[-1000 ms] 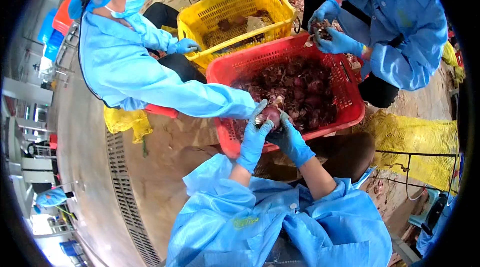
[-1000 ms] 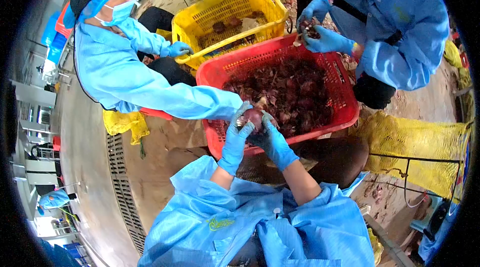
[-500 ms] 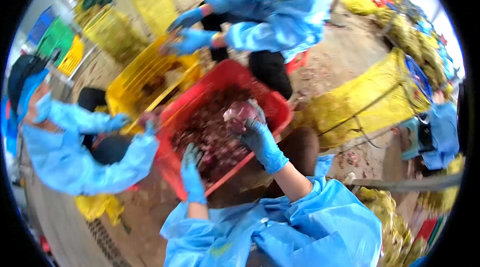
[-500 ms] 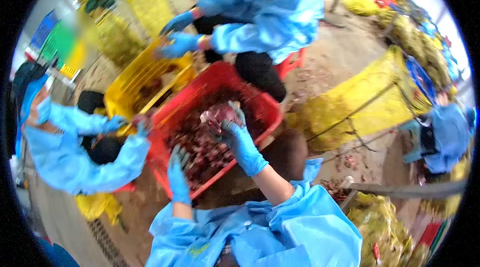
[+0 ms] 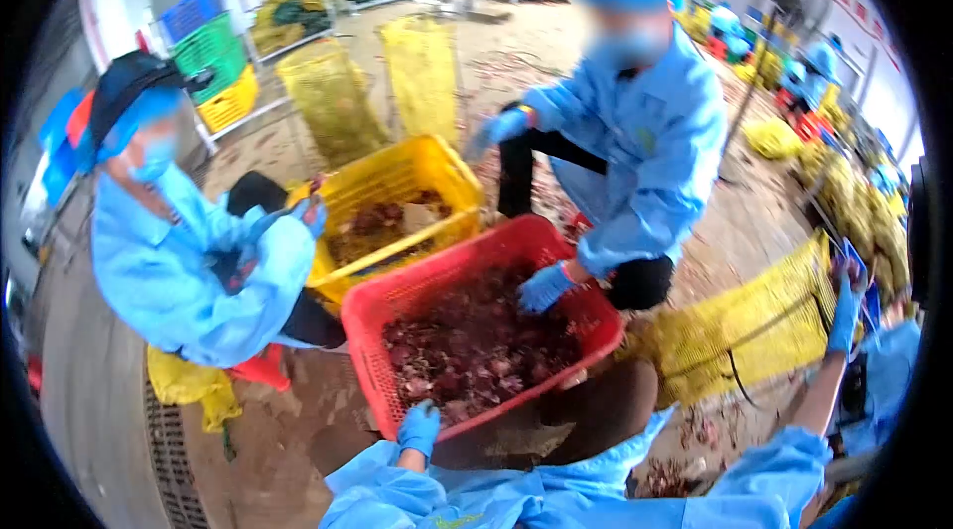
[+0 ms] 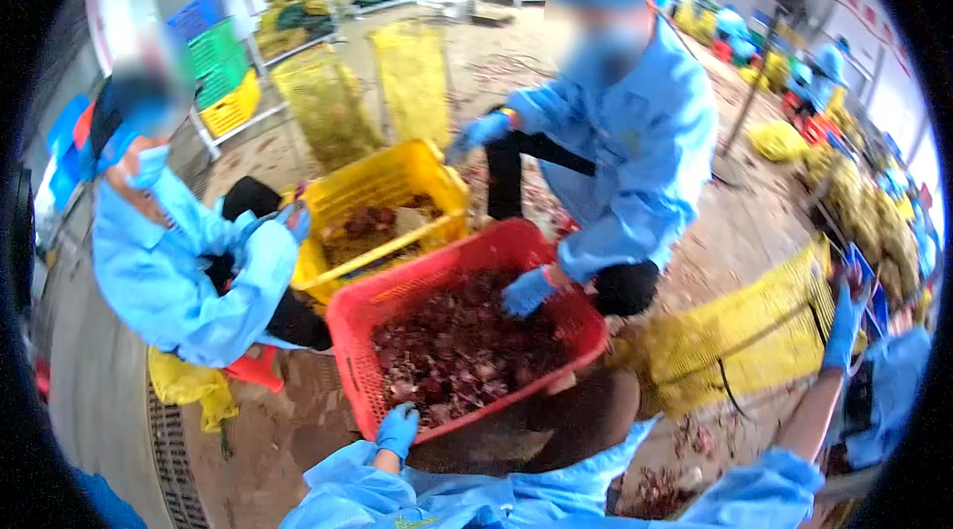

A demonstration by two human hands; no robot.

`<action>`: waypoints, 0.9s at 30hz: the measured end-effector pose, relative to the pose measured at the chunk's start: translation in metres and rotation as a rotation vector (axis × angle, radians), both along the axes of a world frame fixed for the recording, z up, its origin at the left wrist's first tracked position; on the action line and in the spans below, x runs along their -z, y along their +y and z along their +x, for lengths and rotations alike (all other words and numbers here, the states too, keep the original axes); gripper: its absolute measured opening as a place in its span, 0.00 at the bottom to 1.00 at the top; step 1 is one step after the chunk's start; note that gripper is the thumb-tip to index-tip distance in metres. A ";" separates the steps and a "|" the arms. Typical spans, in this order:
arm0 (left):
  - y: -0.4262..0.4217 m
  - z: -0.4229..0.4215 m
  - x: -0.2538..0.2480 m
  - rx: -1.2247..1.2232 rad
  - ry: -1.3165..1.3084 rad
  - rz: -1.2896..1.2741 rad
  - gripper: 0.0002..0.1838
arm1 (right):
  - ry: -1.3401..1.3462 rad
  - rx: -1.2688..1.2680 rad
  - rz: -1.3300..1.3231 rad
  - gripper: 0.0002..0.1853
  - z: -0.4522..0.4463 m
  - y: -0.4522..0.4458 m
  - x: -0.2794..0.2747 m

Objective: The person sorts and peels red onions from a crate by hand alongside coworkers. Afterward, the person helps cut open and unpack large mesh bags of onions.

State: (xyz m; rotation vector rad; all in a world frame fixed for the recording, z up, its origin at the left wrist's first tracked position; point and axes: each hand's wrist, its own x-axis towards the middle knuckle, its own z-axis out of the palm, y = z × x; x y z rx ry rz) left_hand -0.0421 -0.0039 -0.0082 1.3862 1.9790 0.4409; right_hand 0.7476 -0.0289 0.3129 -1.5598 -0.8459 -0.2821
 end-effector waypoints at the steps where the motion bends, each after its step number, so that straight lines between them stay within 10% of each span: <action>1: -0.002 0.001 0.000 -0.002 0.038 -0.050 0.21 | -0.100 0.099 -0.107 0.28 -0.031 -0.004 -0.004; 4: -0.001 0.011 -0.022 -0.035 0.016 -0.147 0.23 | -0.516 0.055 0.078 0.24 -0.161 0.031 -0.009; 7: -0.011 0.010 -0.007 -0.002 0.123 -0.062 0.22 | -0.222 -0.444 -0.054 0.19 -0.307 0.062 0.021; 12: -0.013 0.020 -0.033 0.059 0.176 -0.034 0.20 | -0.463 -1.187 -0.795 0.25 -0.447 0.127 0.156; 19: -0.009 0.031 -0.044 -0.052 0.295 -0.084 0.19 | -0.550 -0.972 -1.613 0.19 -0.451 0.175 0.313; 20: -0.007 0.031 -0.041 -0.036 0.326 -0.106 0.19 | -0.226 -0.846 -1.647 0.18 -0.435 0.181 0.360; 23: -0.005 0.031 -0.043 0.023 0.349 -0.022 0.19 | -0.552 -0.927 -1.761 0.17 -0.373 0.197 0.511; 25: -0.006 0.032 -0.041 0.021 0.373 -0.016 0.18 | -1.278 -1.253 -1.612 0.22 -0.372 0.198 0.517; 27: -0.004 0.034 -0.040 0.009 0.395 -0.001 0.18 | -0.464 -0.897 -1.667 0.22 -0.401 0.199 0.475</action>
